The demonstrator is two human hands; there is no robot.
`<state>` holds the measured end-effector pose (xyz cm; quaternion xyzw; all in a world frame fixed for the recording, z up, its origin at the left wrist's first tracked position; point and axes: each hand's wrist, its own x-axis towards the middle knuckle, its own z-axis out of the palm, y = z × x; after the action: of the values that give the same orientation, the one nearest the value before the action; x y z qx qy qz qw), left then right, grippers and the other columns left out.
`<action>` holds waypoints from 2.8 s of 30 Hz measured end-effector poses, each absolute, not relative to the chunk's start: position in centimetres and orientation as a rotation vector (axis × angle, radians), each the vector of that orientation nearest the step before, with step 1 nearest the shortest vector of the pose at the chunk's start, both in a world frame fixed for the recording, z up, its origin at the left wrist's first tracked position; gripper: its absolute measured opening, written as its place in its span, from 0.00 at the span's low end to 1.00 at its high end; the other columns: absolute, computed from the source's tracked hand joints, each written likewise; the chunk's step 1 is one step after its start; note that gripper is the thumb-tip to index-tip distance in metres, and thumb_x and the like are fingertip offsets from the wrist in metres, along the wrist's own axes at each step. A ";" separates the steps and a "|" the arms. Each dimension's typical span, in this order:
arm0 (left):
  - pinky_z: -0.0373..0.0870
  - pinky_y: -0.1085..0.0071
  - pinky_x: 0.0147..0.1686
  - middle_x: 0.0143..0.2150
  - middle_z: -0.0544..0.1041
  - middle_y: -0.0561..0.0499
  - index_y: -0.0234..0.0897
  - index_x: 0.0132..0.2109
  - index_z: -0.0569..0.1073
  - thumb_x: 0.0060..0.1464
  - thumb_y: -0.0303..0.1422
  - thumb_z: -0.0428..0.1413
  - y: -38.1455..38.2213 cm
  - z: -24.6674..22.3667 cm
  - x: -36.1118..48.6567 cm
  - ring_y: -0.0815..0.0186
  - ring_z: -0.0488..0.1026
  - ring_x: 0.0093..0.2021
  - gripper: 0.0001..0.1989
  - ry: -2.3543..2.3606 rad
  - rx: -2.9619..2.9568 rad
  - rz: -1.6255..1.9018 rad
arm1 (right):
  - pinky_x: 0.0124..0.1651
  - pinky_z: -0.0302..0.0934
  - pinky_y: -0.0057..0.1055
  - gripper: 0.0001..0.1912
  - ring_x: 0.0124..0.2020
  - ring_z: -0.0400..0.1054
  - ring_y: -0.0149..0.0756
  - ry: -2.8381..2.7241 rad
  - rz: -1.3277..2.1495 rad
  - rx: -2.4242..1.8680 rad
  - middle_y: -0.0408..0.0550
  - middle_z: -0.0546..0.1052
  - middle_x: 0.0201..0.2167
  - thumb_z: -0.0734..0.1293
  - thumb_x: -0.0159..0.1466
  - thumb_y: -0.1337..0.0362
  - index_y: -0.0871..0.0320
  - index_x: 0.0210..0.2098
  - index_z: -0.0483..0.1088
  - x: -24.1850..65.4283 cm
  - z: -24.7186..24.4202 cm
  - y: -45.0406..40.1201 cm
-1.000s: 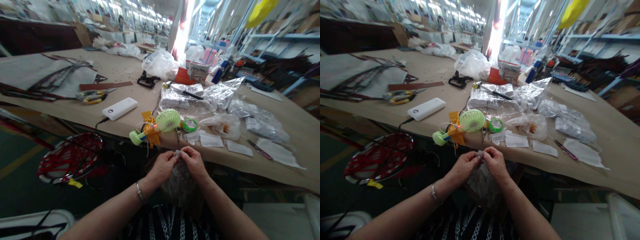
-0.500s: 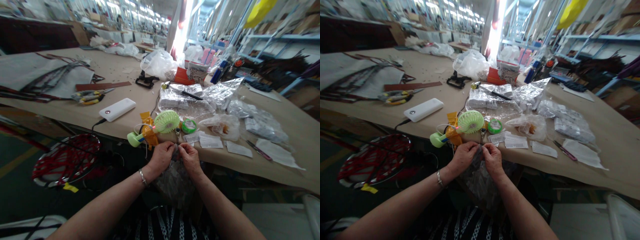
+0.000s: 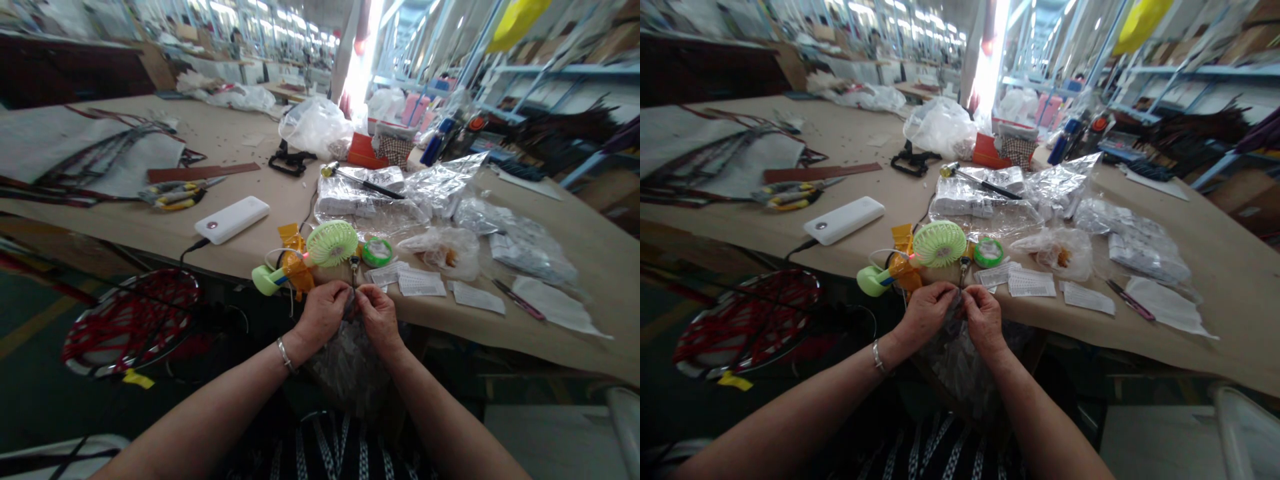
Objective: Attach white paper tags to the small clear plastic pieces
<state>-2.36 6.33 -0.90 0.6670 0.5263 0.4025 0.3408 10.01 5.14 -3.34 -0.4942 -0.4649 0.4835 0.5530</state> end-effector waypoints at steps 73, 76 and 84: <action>0.65 0.76 0.29 0.26 0.76 0.52 0.34 0.30 0.77 0.49 0.33 0.53 6.5 -1.9 -1.7 0.69 0.70 0.27 0.09 1.336 1.341 1.144 | 0.22 0.60 0.24 0.09 0.17 0.61 0.26 -1.131 1.145 -1.233 0.36 0.66 0.16 0.66 0.54 0.58 0.58 0.29 0.67 10.5 -2.7 5.5; 0.65 0.76 0.29 0.25 0.76 0.51 0.33 0.29 0.76 0.49 0.34 0.53 6.3 -1.5 -1.7 0.69 0.69 0.26 0.10 1.313 1.338 1.145 | 0.22 0.60 0.24 0.09 0.17 0.61 0.27 -1.117 1.157 -1.216 0.36 0.66 0.16 0.67 0.54 0.58 0.57 0.29 0.66 10.5 -2.7 5.4; 0.67 0.76 0.30 0.28 0.76 0.51 0.34 0.31 0.76 0.48 0.33 0.54 5.3 -1.7 -1.8 0.69 0.70 0.28 0.09 1.291 1.301 1.168 | 0.24 0.61 0.25 0.09 0.19 0.64 0.27 -1.183 1.112 -1.212 0.37 0.67 0.17 0.66 0.56 0.58 0.57 0.31 0.67 10.7 -2.8 4.5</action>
<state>-1.84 5.26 -1.68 0.5299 0.5257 0.4757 0.4653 10.75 4.45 -2.76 -0.5075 -0.4955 0.4655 0.5294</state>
